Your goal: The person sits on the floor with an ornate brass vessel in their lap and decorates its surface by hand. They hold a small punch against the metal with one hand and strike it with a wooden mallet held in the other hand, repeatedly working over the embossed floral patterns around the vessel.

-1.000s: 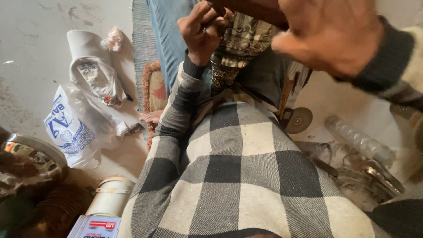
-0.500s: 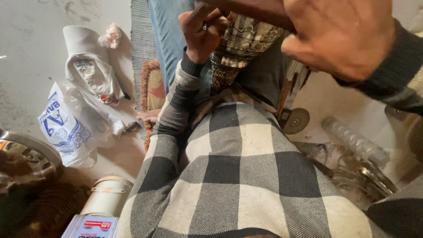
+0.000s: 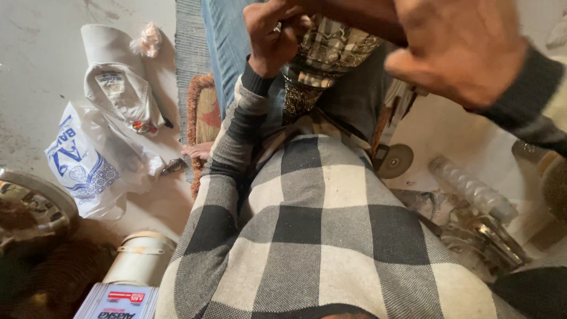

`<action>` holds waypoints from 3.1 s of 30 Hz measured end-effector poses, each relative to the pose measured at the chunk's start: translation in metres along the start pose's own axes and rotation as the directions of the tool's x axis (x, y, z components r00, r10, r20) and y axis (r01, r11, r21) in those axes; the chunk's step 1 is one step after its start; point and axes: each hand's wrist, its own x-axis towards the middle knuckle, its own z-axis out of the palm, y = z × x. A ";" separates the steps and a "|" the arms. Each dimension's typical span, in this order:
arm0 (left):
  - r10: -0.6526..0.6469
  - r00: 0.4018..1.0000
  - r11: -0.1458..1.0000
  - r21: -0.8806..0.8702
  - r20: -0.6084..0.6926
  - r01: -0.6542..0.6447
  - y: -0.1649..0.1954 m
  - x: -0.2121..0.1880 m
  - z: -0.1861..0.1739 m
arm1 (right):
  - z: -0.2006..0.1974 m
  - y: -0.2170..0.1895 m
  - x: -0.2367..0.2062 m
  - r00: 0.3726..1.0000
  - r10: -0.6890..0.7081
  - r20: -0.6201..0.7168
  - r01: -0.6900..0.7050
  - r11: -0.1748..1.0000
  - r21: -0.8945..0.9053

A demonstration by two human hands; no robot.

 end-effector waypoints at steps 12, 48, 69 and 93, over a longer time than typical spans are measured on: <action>0.030 0.998 0.999 -0.021 0.058 -0.029 -0.004 0.005 -0.006 | -0.033 -0.014 0.010 0.987 -0.057 -0.152 0.050 0.998 -0.047; 0.083 0.971 0.995 -0.073 0.223 -0.068 -0.030 0.001 -0.019 | -0.037 -0.036 0.034 0.955 0.238 -0.178 -0.155 0.909 0.386; 0.029 0.977 0.988 -0.157 0.210 0.005 -0.018 0.008 -0.024 | -0.034 -0.047 0.028 0.919 0.365 -0.151 -0.271 0.860 0.433; 0.035 0.958 0.969 -0.246 0.285 0.037 -0.003 0.026 -0.032 | -0.037 -0.056 0.028 0.909 0.418 0.004 -0.408 0.884 0.227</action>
